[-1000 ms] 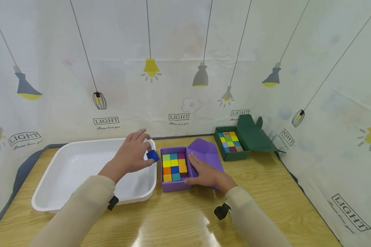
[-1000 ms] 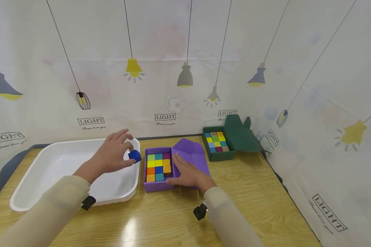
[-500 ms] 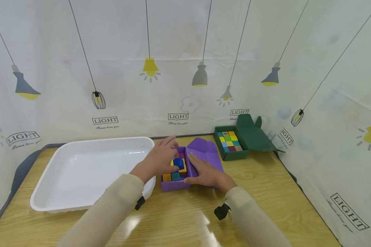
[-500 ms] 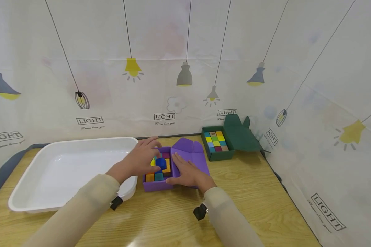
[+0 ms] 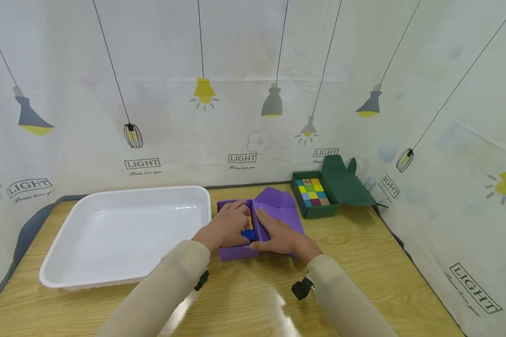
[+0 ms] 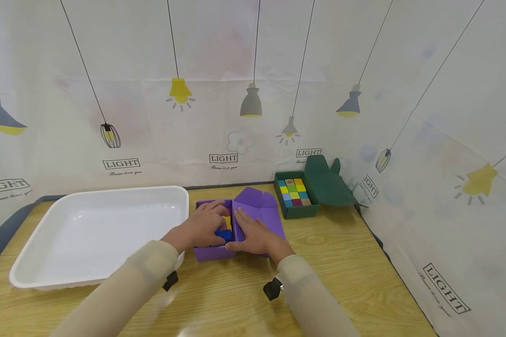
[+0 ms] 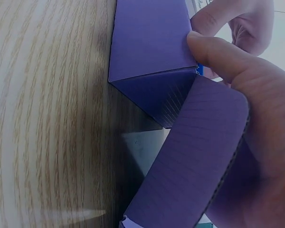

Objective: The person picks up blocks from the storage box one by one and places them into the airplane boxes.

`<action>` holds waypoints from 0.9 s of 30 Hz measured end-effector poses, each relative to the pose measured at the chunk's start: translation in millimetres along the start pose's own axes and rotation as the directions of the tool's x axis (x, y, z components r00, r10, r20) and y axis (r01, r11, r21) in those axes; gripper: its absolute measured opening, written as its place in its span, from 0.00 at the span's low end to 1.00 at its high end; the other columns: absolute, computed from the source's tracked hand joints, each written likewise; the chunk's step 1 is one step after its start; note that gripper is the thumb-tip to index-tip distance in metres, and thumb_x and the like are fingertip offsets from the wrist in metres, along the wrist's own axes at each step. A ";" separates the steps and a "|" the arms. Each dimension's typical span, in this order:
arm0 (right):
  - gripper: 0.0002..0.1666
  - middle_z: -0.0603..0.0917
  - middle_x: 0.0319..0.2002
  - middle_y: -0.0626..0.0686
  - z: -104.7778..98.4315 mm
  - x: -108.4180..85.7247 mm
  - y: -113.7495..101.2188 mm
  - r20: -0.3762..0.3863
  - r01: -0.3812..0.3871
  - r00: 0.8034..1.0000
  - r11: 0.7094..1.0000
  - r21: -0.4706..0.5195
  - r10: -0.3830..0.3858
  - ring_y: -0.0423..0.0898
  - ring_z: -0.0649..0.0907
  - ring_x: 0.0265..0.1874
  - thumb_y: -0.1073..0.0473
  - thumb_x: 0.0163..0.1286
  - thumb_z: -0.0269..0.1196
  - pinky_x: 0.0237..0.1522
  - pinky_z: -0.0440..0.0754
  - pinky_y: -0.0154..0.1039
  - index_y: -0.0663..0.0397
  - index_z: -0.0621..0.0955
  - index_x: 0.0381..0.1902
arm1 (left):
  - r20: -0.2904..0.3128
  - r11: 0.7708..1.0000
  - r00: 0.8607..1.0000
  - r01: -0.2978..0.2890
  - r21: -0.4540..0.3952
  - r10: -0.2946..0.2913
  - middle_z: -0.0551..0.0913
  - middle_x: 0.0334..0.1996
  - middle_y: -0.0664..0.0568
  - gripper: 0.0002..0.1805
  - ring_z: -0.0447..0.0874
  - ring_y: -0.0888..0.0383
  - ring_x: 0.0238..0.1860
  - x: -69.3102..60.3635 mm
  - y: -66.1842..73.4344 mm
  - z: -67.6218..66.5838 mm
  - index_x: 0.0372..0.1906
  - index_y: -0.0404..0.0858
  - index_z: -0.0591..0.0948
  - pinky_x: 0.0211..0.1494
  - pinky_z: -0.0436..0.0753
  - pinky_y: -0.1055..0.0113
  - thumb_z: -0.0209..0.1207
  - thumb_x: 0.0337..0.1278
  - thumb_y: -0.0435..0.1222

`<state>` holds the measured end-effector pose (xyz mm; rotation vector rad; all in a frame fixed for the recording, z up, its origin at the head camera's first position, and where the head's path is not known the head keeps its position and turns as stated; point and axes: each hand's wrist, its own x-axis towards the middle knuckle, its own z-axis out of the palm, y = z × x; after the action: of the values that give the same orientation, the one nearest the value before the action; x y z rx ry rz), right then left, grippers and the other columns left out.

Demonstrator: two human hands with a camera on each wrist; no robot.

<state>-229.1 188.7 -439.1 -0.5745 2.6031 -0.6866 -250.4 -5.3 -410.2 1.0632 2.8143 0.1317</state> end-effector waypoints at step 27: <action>0.59 0.38 0.80 0.54 0.0 -0.5 -0.7 0.002 0.011 1.000 1.000 0.003 -0.011 0.52 0.44 0.79 0.33 0.66 0.58 0.78 0.46 0.59 0.50 0.40 0.78 | 0.009 0.982 0.999 0.033 0.184 -0.035 0.75 0.62 0.51 0.17 0.59 0.49 0.75 11.3 2.2 20.1 0.29 0.45 0.79 0.79 0.59 0.53 0.68 0.51 0.54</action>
<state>-228.5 188.4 -438.7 -0.5888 2.5986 -0.6932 -254.3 4.5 -430.9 1.0459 2.8765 -0.1404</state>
